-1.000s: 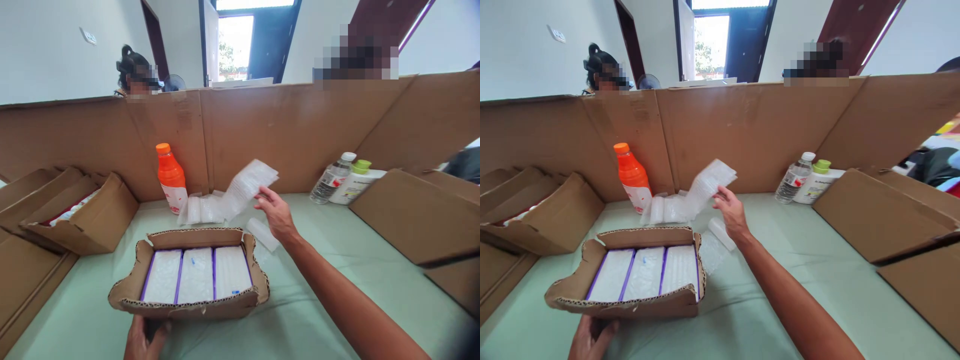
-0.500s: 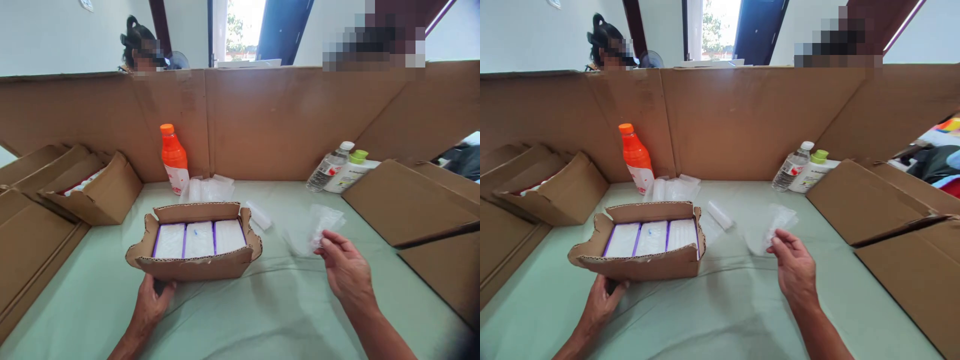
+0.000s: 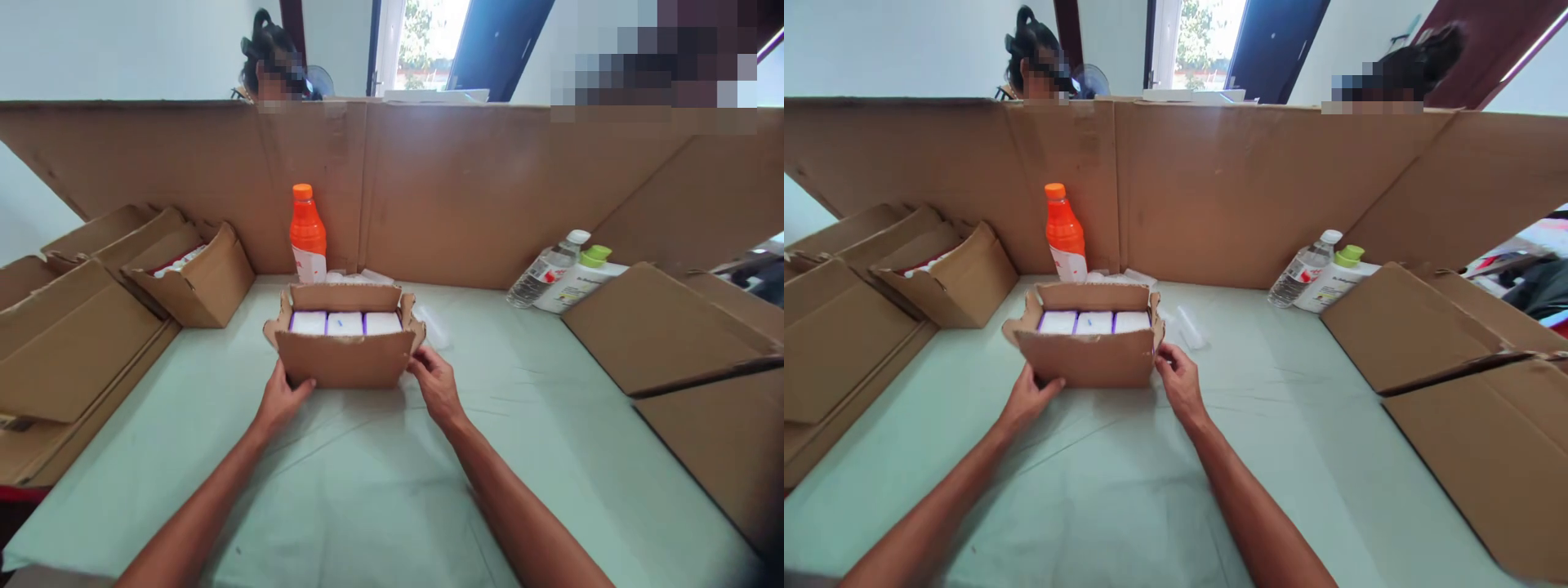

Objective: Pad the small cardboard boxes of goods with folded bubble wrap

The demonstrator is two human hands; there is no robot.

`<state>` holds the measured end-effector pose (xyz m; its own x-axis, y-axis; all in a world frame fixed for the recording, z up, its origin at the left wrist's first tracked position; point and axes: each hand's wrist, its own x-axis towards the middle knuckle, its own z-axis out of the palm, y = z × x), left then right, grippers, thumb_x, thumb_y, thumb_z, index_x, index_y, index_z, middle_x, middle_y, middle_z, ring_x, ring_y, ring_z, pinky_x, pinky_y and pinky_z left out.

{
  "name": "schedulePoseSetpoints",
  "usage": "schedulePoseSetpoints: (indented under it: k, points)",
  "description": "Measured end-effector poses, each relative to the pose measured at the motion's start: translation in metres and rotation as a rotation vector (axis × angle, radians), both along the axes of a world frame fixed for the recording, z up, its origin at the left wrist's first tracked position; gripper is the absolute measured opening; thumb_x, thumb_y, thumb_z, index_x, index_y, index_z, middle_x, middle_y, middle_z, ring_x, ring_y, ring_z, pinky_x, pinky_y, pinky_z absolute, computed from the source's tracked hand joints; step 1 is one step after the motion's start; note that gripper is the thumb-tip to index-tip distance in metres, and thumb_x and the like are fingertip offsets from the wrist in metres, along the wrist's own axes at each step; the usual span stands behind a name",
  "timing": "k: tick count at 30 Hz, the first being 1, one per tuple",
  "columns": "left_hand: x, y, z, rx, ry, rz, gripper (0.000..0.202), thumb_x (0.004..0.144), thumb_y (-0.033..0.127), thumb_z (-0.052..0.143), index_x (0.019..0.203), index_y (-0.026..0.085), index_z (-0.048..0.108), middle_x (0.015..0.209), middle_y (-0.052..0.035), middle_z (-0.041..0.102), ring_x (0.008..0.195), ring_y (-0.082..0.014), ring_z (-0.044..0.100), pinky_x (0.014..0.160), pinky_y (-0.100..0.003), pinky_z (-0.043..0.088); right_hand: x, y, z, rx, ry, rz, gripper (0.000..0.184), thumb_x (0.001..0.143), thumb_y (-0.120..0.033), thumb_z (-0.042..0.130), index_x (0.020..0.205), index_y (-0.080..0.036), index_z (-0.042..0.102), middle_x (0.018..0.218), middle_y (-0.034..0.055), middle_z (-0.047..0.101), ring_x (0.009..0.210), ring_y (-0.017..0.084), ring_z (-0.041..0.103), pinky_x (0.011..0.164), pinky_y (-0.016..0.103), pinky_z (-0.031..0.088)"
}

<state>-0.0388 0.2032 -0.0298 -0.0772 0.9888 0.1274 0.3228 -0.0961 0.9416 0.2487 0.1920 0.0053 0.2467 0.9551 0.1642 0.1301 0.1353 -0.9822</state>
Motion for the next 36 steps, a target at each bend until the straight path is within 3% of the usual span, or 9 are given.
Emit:
schedulePoseSetpoints:
  k: [4,9,11,14,17,20,26,31,36]
  points:
    - [0.003,0.016,0.009,-0.013,-0.030,0.021,0.065,0.077,0.034,0.069,0.134,0.013,0.047,0.129,-0.0153,0.063,0.119,-0.0265,0.062,0.101,-0.039,0.049,0.018,-0.004,0.013,0.018,-0.005,-0.121,0.037,0.076,-0.046,0.069,0.100,-0.018,0.071,0.095,0.0056,0.073,0.086,0.019,0.065,0.082,0.038,0.054]
    - [0.012,-0.059,0.015,-0.038,-0.016,0.199,0.061,0.087,0.039,0.063,0.142,0.021,0.045,0.139,-0.0156,0.056,0.129,-0.0298,0.053,0.095,-0.040,0.051,0.030,-0.072,0.035,0.065,0.081,-0.149,0.028,0.081,-0.038,0.071,0.103,-0.021,0.071,0.096,0.0047,0.071,0.082,0.018,0.065,0.078,0.036,0.055]
    - [0.025,-0.097,0.016,-0.113,-0.138,0.104,0.061,0.085,0.044,0.065,0.139,0.021,0.048,0.133,-0.0152,0.059,0.123,-0.0296,0.058,0.095,-0.041,0.052,0.021,-0.096,0.039,0.069,0.119,-0.080,0.026,0.081,-0.036,0.072,0.103,-0.023,0.072,0.091,0.0037,0.071,0.077,0.017,0.064,0.076,0.036,0.055]
    - [0.050,-0.135,0.019,-0.445,-0.532,-0.184,0.079,0.081,0.058,0.068,0.144,0.020,0.039,0.130,-0.0174,0.057,0.110,-0.0298,0.064,0.085,-0.044,0.056,-0.001,-0.116,0.041,0.088,0.175,0.023,0.024,0.083,-0.038,0.072,0.103,-0.025,0.072,0.090,0.0041,0.070,0.077,0.018,0.063,0.074,0.035,0.054]
    - [0.069,-0.145,0.022,-0.802,-0.870,-0.337,0.085,0.079,0.071,0.062,0.144,0.023,0.035,0.123,-0.0162,0.057,0.102,-0.0315,0.068,0.071,-0.045,0.059,-0.020,-0.126,0.041,0.109,0.175,0.102,0.026,0.083,-0.043,0.072,0.102,-0.025,0.072,0.098,0.0060,0.068,0.080,0.019,0.063,0.074,0.036,0.055]
    - [0.074,-0.139,0.025,-0.878,-0.965,-0.307,0.081,0.073,0.062,0.072,0.136,0.021,0.042,0.104,-0.0093,0.062,0.090,-0.0259,0.069,0.069,-0.037,0.056,-0.030,-0.133,0.036,0.106,0.169,0.132,0.029,0.084,-0.046,0.070,0.104,-0.026,0.071,0.102,0.0078,0.069,0.085,0.022,0.065,0.076,0.037,0.056]
    - [0.040,-0.119,0.022,-0.356,-0.480,-0.005,0.077,0.074,0.039,0.069,0.143,0.016,0.042,0.080,0.0029,0.056,0.070,-0.0115,0.056,0.068,-0.024,0.044,-0.022,-0.159,0.005,-0.094,0.234,0.042,0.036,0.083,-0.046,0.072,0.112,-0.025,0.069,0.104,0.0099,0.073,0.087,0.024,0.070,0.075,0.040,0.058]
    - [-0.013,-0.112,0.007,-0.284,-0.025,0.003,0.072,0.080,0.036,0.060,0.145,0.013,0.042,0.079,0.0032,0.055,0.067,-0.0118,0.053,0.064,-0.025,0.043,-0.008,-0.186,-0.012,-0.452,0.046,0.178,0.036,0.086,-0.050,0.069,0.107,-0.020,0.070,0.100,0.0124,0.076,0.082,0.026,0.074,0.066,0.037,0.059]
    - [-0.024,-0.114,0.002,-0.266,0.222,0.028,0.067,0.082,0.035,0.055,0.146,0.015,0.044,0.082,0.0010,0.060,0.068,-0.0149,0.058,0.067,-0.028,0.047,-0.061,-0.159,-0.001,-0.085,-0.415,0.327,0.029,0.097,-0.033,0.053,0.120,-0.023,0.067,0.119,0.0109,0.073,0.109,0.026,0.068,0.097,0.045,0.054]
